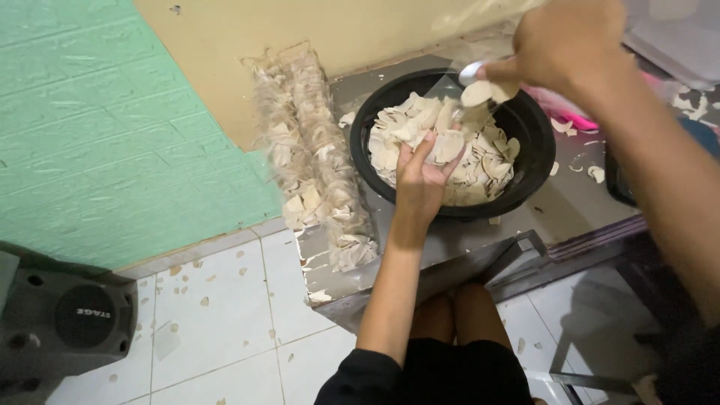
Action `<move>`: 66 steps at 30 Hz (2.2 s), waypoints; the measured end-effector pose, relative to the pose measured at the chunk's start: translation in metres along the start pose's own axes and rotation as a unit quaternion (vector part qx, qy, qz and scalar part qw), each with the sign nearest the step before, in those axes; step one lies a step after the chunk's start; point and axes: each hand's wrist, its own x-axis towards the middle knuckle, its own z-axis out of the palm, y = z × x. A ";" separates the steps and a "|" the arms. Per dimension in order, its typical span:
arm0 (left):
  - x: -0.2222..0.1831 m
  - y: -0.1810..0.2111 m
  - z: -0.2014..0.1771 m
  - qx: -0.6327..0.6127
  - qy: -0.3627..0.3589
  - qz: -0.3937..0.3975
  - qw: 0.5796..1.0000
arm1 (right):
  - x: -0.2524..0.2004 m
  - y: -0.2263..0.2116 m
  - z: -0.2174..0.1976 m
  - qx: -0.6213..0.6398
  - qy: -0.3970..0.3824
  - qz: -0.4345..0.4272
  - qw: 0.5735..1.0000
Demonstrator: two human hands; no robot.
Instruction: Packaging thin white crackers into small plastic bags using hands and a spoon
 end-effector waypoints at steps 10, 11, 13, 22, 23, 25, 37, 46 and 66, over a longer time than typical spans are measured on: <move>0.001 0.002 0.001 -0.035 -0.014 -0.012 0.999 | -0.011 -0.011 -0.006 0.088 0.056 -0.037 0.994; 0.001 0.002 0.003 -0.041 0.020 -0.015 0.999 | -0.020 -0.007 -0.010 0.184 0.081 -0.030 0.979; 0.000 0.004 0.005 -0.049 0.057 -0.018 0.997 | -0.021 0.008 0.005 0.278 0.102 -0.026 0.955; 0.001 -0.010 -0.021 -0.100 -0.044 0.019 0.994 | -0.026 -0.012 0.118 0.127 -0.092 -0.005 0.988; 0.001 -0.011 -0.022 -0.110 -0.049 0.023 0.992 | -0.023 -0.014 0.129 0.125 -0.085 -0.013 0.988; 0.005 -0.013 -0.025 -0.117 -0.051 0.028 0.991 | -0.036 -0.020 0.129 0.125 -0.080 -0.024 0.989; -0.078 -0.065 -0.046 -0.107 -0.108 0.019 0.988 | -0.162 -0.058 0.141 0.682 0.276 -0.022 0.677; -0.203 0.021 -0.011 0.405 -0.055 0.035 0.912 | -0.228 -0.084 0.152 0.670 0.286 -0.042 0.684; -0.235 0.018 -0.059 0.456 0.157 0.168 0.860 | -0.231 -0.140 0.192 0.830 0.008 -0.130 0.542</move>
